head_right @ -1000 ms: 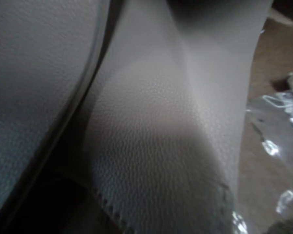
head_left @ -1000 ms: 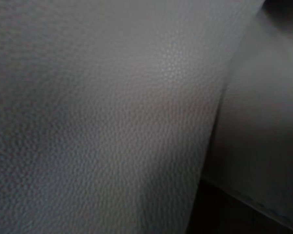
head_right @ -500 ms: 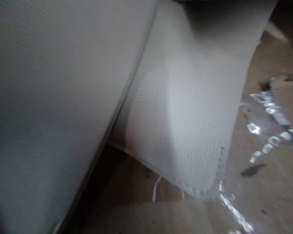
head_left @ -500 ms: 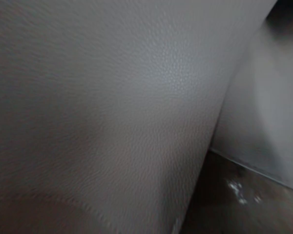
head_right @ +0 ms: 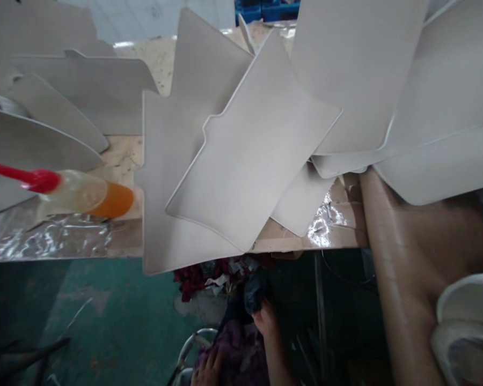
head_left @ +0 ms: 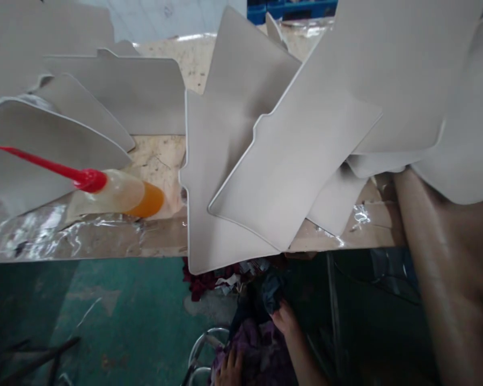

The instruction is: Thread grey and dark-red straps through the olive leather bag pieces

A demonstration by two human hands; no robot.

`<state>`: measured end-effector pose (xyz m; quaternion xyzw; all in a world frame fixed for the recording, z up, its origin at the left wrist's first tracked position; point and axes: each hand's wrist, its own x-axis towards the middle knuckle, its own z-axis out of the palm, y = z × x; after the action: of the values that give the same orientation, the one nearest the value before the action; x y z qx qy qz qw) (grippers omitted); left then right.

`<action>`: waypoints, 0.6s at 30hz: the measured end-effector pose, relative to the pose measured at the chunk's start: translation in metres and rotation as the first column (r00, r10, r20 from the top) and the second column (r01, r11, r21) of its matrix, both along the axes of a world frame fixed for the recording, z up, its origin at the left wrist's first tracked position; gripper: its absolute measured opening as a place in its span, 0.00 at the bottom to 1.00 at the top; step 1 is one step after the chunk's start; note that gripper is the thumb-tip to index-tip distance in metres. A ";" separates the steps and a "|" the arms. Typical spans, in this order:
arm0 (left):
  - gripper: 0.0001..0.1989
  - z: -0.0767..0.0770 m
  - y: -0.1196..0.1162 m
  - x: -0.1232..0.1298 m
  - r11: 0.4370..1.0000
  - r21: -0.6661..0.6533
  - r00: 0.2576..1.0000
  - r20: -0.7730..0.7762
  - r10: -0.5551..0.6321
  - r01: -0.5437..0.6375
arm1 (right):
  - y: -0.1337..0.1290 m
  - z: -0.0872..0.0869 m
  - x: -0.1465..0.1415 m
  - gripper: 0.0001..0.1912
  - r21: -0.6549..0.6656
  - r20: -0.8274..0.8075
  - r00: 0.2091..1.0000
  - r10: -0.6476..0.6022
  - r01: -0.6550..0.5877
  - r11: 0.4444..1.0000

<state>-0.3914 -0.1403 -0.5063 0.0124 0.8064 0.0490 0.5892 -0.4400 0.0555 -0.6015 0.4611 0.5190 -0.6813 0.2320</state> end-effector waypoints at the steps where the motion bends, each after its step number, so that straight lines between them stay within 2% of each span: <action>1: 0.34 0.002 0.001 -0.004 0.997 0.008 0.997 -0.013 0.071 -0.070 | 0.000 0.007 0.000 0.13 -0.023 0.001 1.000 -0.008 0.008 1.000; 3: 0.32 0.008 0.007 -0.018 0.959 0.118 0.960 -0.083 0.267 -0.256 | -0.001 0.021 0.000 0.12 -0.076 0.004 1.000 -0.011 0.012 0.997; 5: 0.30 0.017 0.018 -0.039 0.861 0.317 0.868 -0.173 0.466 -0.398 | -0.003 0.038 0.001 0.12 -0.137 0.007 1.000 -0.009 0.010 0.991; 7: 0.31 0.029 0.031 -0.062 0.755 0.475 0.766 -0.227 0.601 -0.452 | -0.009 0.058 -0.001 0.14 -0.195 0.005 1.000 -0.006 0.007 0.981; 9: 0.35 0.043 0.044 -0.080 0.689 0.574 0.714 -0.239 0.658 -0.442 | -0.018 0.082 -0.007 0.17 -0.240 -0.010 1.000 -0.002 -0.001 0.971; 11: 0.37 0.055 0.051 -0.091 0.679 0.606 0.716 -0.243 0.654 -0.415 | -0.031 0.107 -0.015 0.19 -0.260 -0.032 0.999 0.008 -0.016 0.965; 15: 0.27 0.074 0.040 -0.104 0.746 0.506 0.719 -0.305 0.624 -0.433 | -0.056 0.142 -0.035 0.23 -0.202 -0.047 0.997 0.059 -0.067 0.977; 17: 0.26 0.092 0.024 -0.116 0.731 0.506 0.659 -0.359 0.661 -0.458 | -0.061 0.152 -0.045 0.25 -0.161 -0.066 0.994 0.091 -0.101 0.982; 18: 0.26 0.107 0.015 -0.125 0.710 0.527 0.612 -0.387 0.689 -0.466 | -0.061 0.157 -0.049 0.26 -0.143 -0.085 0.991 0.107 -0.119 0.983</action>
<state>-0.5161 -0.1255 -0.3997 -0.1280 0.8745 0.3873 0.2626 -0.4892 -0.0057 -0.4446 0.3856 0.5010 -0.7210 0.2837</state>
